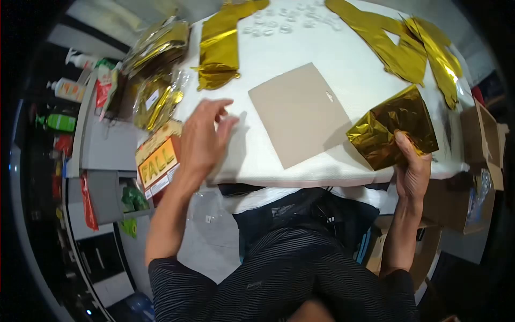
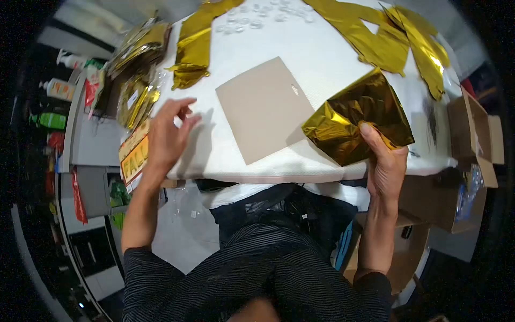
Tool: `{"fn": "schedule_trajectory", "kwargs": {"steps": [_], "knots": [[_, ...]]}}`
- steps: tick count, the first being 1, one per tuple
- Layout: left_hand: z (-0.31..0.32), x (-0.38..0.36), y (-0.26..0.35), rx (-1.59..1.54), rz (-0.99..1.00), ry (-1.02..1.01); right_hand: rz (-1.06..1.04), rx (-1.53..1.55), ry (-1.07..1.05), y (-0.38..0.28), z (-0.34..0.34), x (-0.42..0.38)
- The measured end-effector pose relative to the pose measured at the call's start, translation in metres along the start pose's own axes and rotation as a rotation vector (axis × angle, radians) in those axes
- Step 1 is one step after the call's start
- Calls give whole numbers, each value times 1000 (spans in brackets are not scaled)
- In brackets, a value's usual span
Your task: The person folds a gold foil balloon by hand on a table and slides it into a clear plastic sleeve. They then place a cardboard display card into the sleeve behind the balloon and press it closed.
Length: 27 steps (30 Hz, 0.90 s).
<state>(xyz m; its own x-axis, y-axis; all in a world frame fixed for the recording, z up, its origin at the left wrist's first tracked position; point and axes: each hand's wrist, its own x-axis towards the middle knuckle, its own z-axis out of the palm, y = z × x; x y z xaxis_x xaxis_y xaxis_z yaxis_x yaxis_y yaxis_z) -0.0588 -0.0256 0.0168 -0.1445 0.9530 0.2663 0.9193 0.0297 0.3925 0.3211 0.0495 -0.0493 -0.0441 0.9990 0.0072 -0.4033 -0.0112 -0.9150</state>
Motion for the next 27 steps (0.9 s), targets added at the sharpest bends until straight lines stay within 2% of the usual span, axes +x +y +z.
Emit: {"fn": "schedule_trajectory", "kwargs": {"steps": [3,5,6,8,9,11,15,19,21,22,24,25,27], "knots": [[8,64,15,130,406,-58,21,15,8,8,-11,5],[33,107,29,81,657,-78,13,23,-9,8,-7,6],[49,127,35,71,665,-80,22,13,0,8,-8,6],[78,155,52,15,949,-207,11,1,4,5,-5,5],[86,161,59,0,957,-213,5,-5,0,3,-2,4],[94,172,74,125,833,-671,19,-11,44,1,3,0],[98,177,85,132,749,-774,65,-59,47,-4,5,-1],[95,176,80,70,679,-792,55,-112,17,-3,2,1],[95,170,73,22,740,-646,71,-120,19,-2,2,1],[94,168,69,23,741,-649,56,-122,19,-3,5,1],[84,162,69,-12,837,-466,38,-122,23,-4,6,1],[77,160,69,-10,839,-467,47,-125,17,-4,5,1],[60,153,72,-35,677,-443,51,-129,9,-3,2,0]]}}
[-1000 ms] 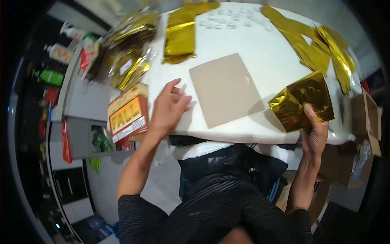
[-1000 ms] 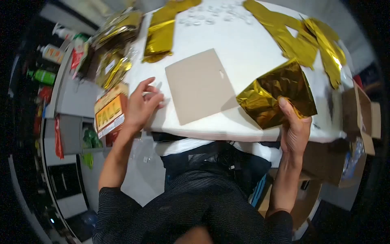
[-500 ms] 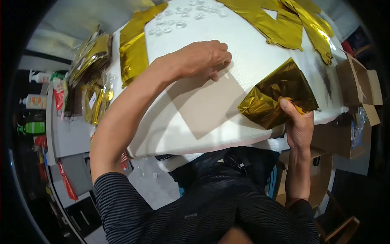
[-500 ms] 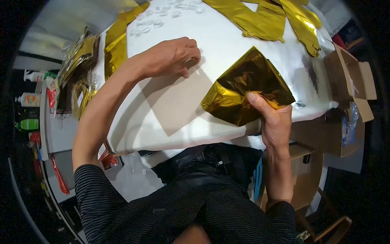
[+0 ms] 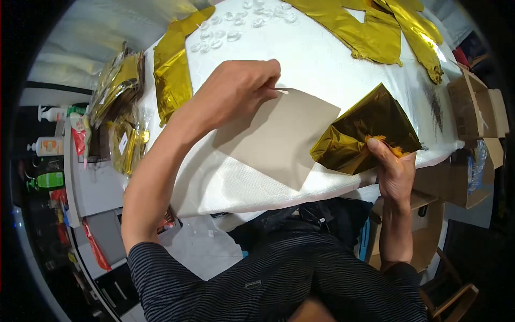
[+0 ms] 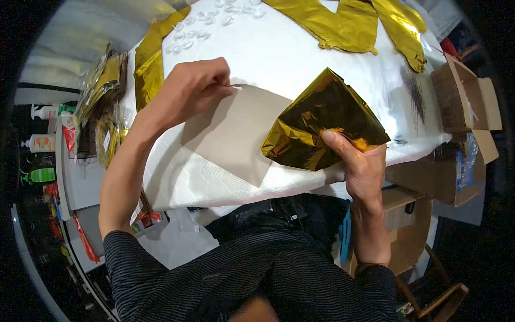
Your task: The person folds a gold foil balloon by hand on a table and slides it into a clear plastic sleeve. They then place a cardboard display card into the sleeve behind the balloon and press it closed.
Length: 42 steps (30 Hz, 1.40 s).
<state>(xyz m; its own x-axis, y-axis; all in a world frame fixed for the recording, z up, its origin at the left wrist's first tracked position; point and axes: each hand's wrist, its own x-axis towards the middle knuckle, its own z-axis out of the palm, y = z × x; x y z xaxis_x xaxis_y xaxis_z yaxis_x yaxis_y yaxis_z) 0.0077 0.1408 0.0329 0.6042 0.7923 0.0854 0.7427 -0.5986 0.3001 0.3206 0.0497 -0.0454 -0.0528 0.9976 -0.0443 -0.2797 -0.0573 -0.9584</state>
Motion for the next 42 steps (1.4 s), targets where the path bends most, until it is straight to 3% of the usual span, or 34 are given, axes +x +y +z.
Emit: {"fn": "schedule_trajectory", "kwargs": {"steps": [1,3,7,12,14,18,20,22,26,28,30,32,36,38,42], "knots": [[-2,-6,3,4,1,3,-2,-16,-3,1,-2,0],[-6,-15,4,-292,-131,224,-10,-30,-14,2,-3,-1],[3,-29,-6,-318,-278,306,-1,-5,4,2,1,-3],[8,-36,2,-161,-180,439,2,34,32,-1,4,-5],[8,-39,4,53,-54,501,-4,19,32,-2,6,-3],[15,-39,0,-112,-230,455,16,-2,7,3,3,-4],[22,-30,-12,-155,-411,339,19,-13,-9,0,7,-2],[27,-24,-23,-203,-429,292,33,-14,-4,-4,11,-1],[25,-11,-29,-180,-572,76,59,20,-12,-8,11,-1],[20,-8,-28,117,-490,47,65,-38,3,-7,10,-1],[15,2,-40,158,-521,115,6,3,50,-11,18,1],[14,10,-76,268,-444,393,64,-42,-14,-9,12,2],[13,27,-115,324,-437,444,62,-9,6,-7,11,4],[17,32,-123,260,-540,328,66,16,1,-7,11,4],[28,43,-135,240,-583,371,102,11,10,-6,8,3]]}}
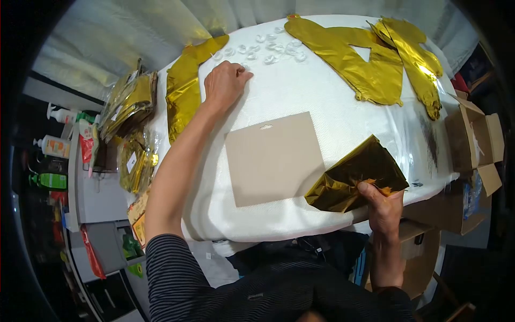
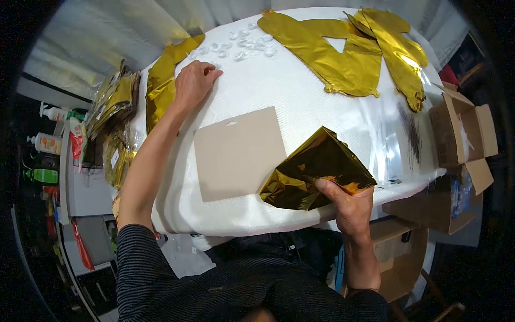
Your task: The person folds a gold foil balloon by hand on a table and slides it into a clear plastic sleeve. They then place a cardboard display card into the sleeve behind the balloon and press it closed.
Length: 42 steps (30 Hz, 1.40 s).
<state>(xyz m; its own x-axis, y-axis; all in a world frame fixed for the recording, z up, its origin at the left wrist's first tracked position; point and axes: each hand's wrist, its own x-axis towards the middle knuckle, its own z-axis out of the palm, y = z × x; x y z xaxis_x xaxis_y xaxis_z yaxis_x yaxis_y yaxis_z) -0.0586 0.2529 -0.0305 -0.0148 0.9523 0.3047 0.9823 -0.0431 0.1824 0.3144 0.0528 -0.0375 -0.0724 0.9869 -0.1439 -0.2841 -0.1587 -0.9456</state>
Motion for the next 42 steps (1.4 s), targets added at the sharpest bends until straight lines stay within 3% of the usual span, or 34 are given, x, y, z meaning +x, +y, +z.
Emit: {"fn": "schedule_trajectory", "kwargs": {"steps": [9,11,15,16,18,20,26,29,32,36,39,42], "knots": [[-4,18,-11,-24,-2,-7,-11,-16,36,-3,7,-1],[-22,10,-9,-157,39,-82,-21,-12,37,-3,7,-2],[-91,-61,38,-184,273,-247,-18,-36,2,-1,2,-3],[-98,-82,47,-185,264,-262,-42,-69,-29,1,-1,-2],[-103,-115,63,-118,522,-298,-72,-53,-28,-1,6,-2],[-90,-136,69,-77,575,-352,-113,-15,-59,4,4,-1],[-91,-139,72,-128,455,-503,-100,29,5,5,6,-4],[-107,-137,69,-300,346,-654,-112,22,-3,5,5,-4],[-104,-143,60,-437,331,-607,-120,-22,-8,6,5,-3],[-103,-133,51,-360,351,-520,-113,0,5,6,6,-4],[-81,-117,39,-172,273,-277,-114,0,-3,6,7,-5],[-69,-102,44,-77,193,-424,-104,12,8,5,5,-6]]}}
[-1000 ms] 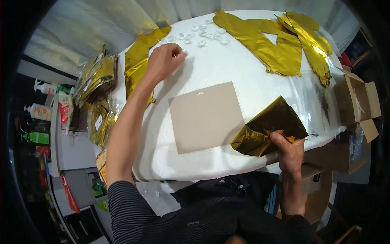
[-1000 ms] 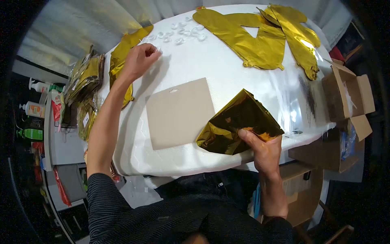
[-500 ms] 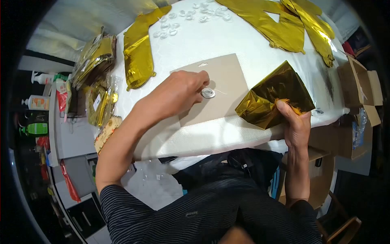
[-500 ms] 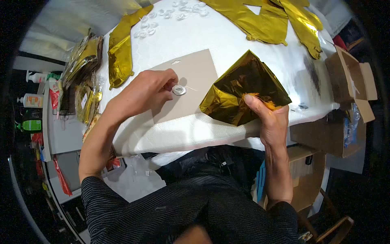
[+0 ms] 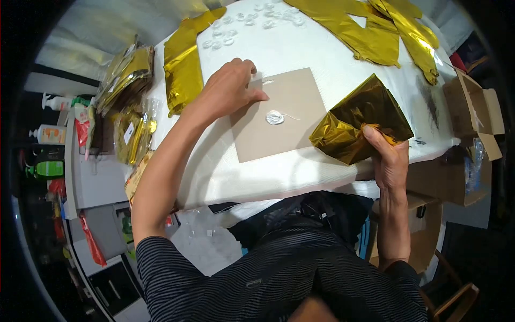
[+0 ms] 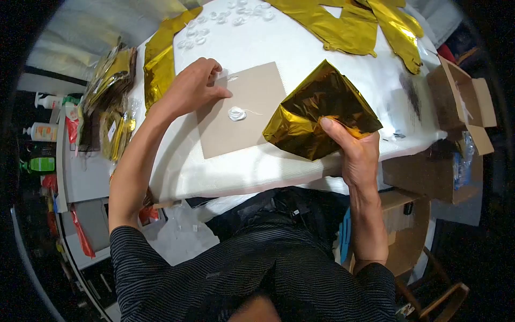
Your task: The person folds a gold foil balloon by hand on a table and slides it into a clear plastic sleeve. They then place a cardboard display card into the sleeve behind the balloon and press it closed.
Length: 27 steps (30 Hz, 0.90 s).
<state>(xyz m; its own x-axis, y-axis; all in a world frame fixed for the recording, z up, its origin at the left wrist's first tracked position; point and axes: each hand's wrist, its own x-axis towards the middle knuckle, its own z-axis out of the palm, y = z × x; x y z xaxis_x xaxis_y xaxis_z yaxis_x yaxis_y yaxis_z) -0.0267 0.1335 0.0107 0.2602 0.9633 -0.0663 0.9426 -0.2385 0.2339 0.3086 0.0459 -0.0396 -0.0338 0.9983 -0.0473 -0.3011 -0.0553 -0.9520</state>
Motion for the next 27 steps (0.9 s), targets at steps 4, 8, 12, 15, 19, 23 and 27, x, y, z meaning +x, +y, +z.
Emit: {"fn": "schedule_trajectory", "kwargs": {"steps": [4,8,12,15,19,23,27], "knots": [[6,1,5,17,-19,7,-10,22,27,-1,-4,-6],[5,-20,22,49,-48,-13,-28,43,41,-2,-7,-12],[12,-47,47,64,-76,-27,11,24,105,-5,-9,-29],[19,-62,66,-31,-109,-49,-5,-25,150,-4,-18,-44],[26,-70,83,-203,-202,-73,68,19,179,-8,-25,-64],[36,-75,81,-405,-233,13,171,43,142,-18,-14,-68],[38,-78,76,-484,-226,-33,261,-175,-6,-26,6,-56]]}}
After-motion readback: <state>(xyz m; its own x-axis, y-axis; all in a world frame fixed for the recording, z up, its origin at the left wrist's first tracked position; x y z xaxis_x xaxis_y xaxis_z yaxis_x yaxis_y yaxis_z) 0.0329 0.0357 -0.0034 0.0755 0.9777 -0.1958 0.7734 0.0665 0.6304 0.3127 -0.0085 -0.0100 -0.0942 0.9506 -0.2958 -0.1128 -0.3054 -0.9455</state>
